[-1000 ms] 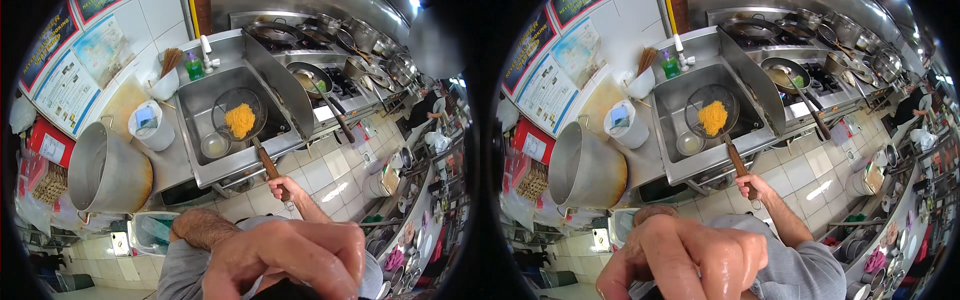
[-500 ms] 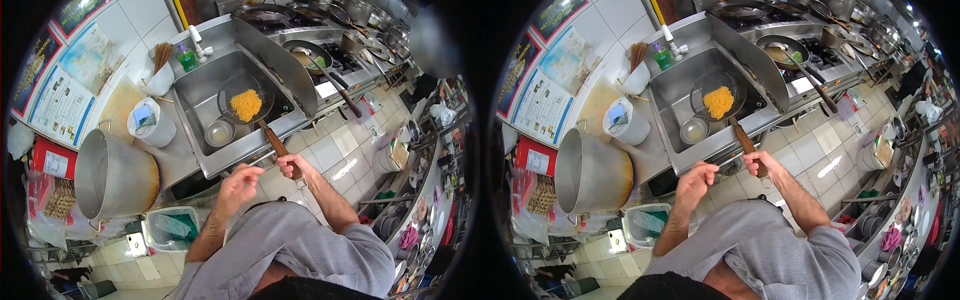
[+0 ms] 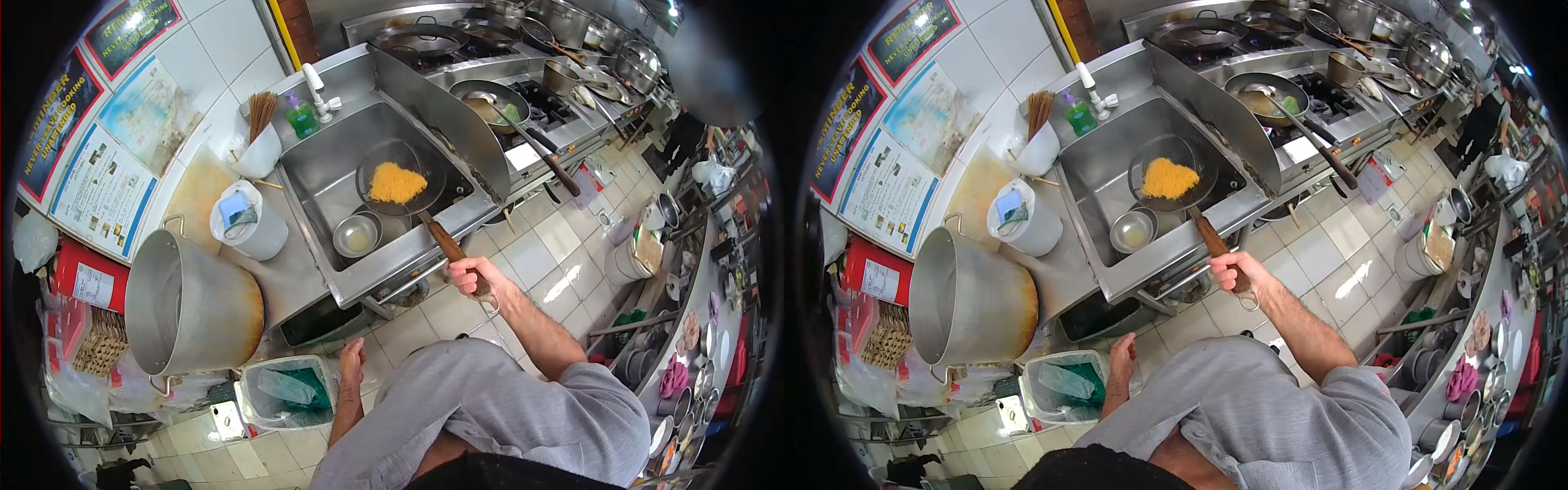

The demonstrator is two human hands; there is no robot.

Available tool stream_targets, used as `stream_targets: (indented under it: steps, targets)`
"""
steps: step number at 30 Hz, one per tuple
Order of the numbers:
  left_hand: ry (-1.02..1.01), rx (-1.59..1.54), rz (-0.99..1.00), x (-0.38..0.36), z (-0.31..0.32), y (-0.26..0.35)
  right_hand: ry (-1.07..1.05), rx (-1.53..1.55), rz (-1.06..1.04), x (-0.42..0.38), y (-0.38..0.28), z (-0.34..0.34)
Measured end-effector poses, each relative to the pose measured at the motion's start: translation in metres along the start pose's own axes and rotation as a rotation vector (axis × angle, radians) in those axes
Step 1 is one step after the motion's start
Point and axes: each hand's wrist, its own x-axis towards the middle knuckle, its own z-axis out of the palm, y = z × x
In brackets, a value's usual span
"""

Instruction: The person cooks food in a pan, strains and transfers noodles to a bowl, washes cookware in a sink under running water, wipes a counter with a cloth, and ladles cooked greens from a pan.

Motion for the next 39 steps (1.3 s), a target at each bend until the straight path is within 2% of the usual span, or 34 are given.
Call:
stream_targets:
  steps: [1, 5, 7, 8, 10, 12, 15, 19, 24, 26, 29, 32, 33, 35, 39]
  targets:
    - [0.013, -0.02, 0.026, 0.002, 0.005, 0.005, -0.034, 0.08, 0.033, -0.001, 0.002, 0.003]
    - [0.016, -0.05, 0.052, 0.014, 0.006, 0.01, -0.022, 0.066, 0.006, -0.02, 0.011, 0.029]
    - [-0.011, -0.032, 0.038, 0.016, 0.005, 0.007, 0.202, -0.547, -0.242, -0.032, 0.015, 0.047]
    - [-0.035, -0.015, 0.022, 0.016, 0.004, 0.006, 0.197, -0.55, -0.252, -0.03, 0.01, 0.045]
    - [-0.069, 0.022, 0.014, 0.018, 0.002, 0.001, 0.379, -0.87, -0.359, -0.027, 0.0, 0.033]
    - [-0.079, 0.067, -0.018, 0.019, 0.008, -0.007, 0.397, -0.817, -0.363, -0.021, -0.004, 0.03]
    - [-0.127, 0.153, -0.054, 0.023, 0.02, -0.01, 0.1, -0.291, -0.137, -0.009, -0.006, 0.027]
    - [-0.21, 0.236, -0.069, 0.02, 0.042, -0.011, 0.029, -0.038, -0.072, -0.007, 0.014, 0.013]
    - [-0.281, 0.364, -0.041, 0.016, 0.071, -0.011, 0.091, -0.104, -0.116, -0.052, 0.035, 0.017]
    - [-0.312, 0.416, -0.018, 0.017, 0.085, -0.009, 0.136, -0.284, -0.156, -0.071, 0.041, 0.013]
    - [-0.358, 0.405, 0.01, 0.017, 0.104, -0.017, 0.143, -0.283, -0.07, -0.077, 0.043, -0.023]
    - [-0.427, 0.519, 0.02, 0.021, 0.126, -0.036, 0.014, -0.261, -0.031, -0.096, 0.028, -0.015]
    - [-0.483, 0.5, 0.036, 0.025, 0.129, -0.05, -0.158, -0.179, 0.003, -0.096, 0.026, -0.029]
    - [-0.599, 0.528, 0.047, 0.017, 0.159, -0.058, -0.111, -0.249, 0.026, -0.133, 0.021, -0.019]
    - [-0.576, 0.94, 0.097, -0.031, 0.226, -0.061, -0.212, -0.26, 0.005, -0.224, 0.011, -0.011]
